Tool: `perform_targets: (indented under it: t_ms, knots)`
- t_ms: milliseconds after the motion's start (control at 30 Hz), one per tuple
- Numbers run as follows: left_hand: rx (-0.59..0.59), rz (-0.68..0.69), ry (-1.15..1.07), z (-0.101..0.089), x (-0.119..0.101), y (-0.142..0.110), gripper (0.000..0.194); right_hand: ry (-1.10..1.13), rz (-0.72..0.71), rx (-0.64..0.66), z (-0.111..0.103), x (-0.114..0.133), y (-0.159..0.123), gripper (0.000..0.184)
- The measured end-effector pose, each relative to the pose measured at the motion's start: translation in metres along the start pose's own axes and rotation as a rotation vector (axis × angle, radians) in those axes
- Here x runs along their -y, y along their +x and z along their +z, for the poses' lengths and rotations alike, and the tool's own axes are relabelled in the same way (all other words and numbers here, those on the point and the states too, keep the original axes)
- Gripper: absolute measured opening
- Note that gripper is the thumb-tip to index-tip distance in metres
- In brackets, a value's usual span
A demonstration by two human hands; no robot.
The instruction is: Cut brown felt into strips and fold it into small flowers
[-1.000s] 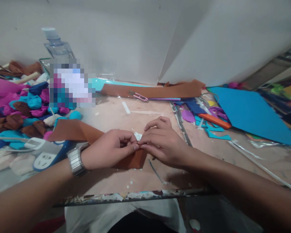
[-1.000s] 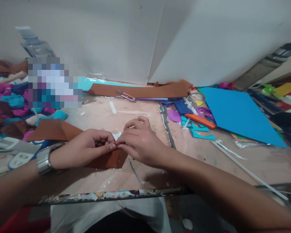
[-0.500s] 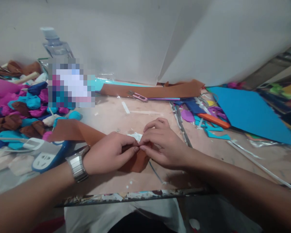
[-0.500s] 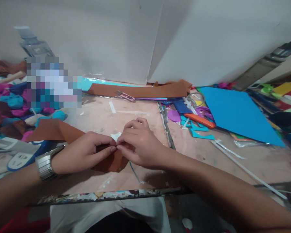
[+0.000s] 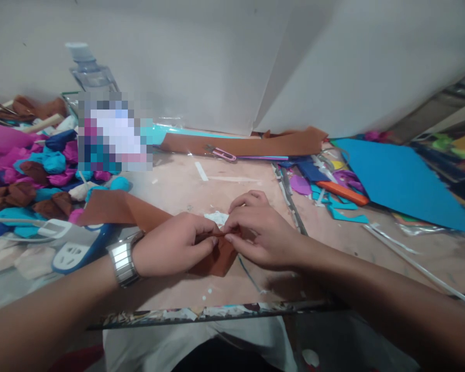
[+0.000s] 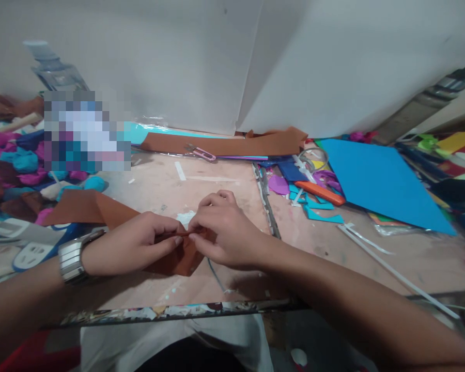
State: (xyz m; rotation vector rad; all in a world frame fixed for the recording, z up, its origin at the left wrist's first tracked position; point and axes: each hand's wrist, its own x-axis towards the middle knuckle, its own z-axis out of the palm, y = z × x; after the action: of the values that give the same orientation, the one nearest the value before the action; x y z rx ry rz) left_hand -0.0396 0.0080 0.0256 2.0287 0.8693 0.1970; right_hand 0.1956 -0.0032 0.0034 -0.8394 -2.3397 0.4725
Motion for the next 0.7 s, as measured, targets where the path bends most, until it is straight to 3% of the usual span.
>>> perform_targets:
  t_ms: [200,700]
  knots:
    - [0.005,-0.030,0.001,0.0025,0.0014,0.0015,0.031,0.015,-0.011,0.006,0.0015,-0.0016,-0.0009,0.007]
    - [0.053,-0.018,-0.100,0.0032,0.0077,0.0040,0.013,0.012,-0.096,-0.022,0.0022,-0.0022,0.0009,0.018]
